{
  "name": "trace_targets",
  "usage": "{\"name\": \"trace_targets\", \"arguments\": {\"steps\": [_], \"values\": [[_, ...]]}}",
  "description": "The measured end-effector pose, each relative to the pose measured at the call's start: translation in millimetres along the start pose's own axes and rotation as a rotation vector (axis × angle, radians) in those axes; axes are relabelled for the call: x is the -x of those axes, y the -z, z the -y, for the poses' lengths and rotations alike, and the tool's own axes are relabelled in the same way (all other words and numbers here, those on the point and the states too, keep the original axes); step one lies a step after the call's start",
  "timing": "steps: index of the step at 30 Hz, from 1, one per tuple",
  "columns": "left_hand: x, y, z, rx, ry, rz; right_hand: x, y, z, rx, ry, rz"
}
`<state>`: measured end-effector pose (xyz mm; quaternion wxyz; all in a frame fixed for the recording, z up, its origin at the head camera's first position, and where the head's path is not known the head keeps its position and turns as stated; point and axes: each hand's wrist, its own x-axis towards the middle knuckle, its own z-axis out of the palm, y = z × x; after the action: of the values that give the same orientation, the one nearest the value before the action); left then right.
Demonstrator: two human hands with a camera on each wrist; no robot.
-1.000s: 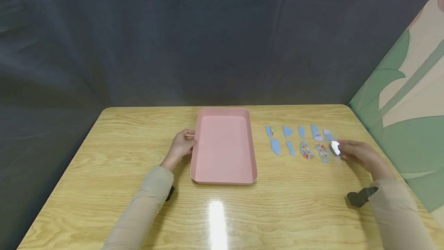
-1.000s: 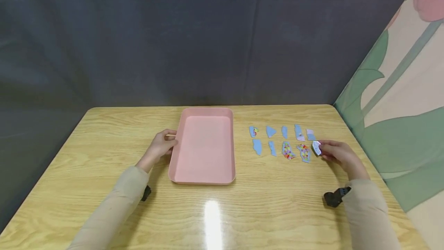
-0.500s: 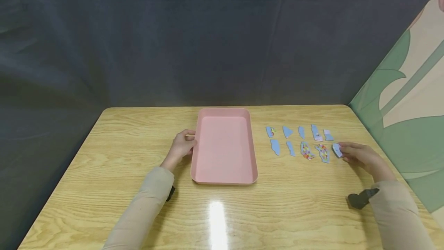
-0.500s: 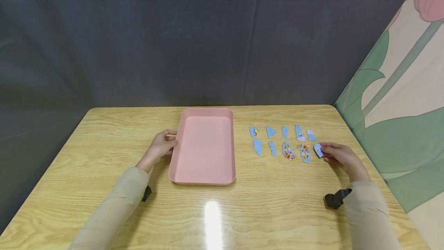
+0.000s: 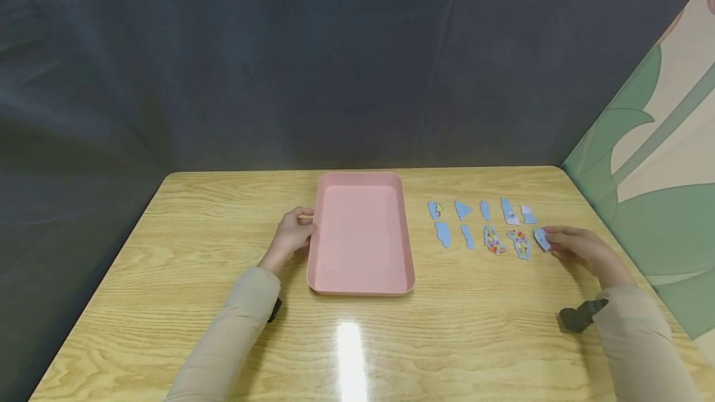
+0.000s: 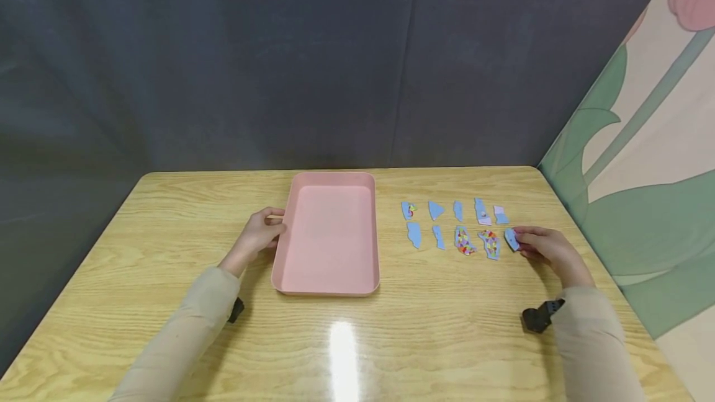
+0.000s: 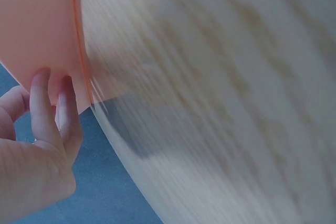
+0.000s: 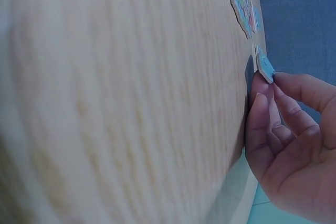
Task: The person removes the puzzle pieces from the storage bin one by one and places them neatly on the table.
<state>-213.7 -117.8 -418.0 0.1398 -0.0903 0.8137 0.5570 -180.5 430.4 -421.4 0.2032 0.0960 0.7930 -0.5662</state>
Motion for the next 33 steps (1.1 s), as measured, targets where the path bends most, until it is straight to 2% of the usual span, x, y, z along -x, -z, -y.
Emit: {"name": "trace_targets", "arguments": {"steps": [5,15,24,33], "values": [[0.6,0.1,-0.1,0.003,-0.005,-0.004,0.2,-2,1,0.060,0.013,-0.018],[-1.1,-0.5,1.7,0.017,-0.004,-0.010,-2.0,-2,1,0.177,-0.014,-0.045],[-0.8,-2.7,1.0,0.020,-0.012,-0.009,1.1,-3,0,0.200,0.016,-0.027],[-1.4,-3.8,0.7,0.021,-0.008,0.000,8.1,-6,3,0.202,0.012,-0.019]]}}
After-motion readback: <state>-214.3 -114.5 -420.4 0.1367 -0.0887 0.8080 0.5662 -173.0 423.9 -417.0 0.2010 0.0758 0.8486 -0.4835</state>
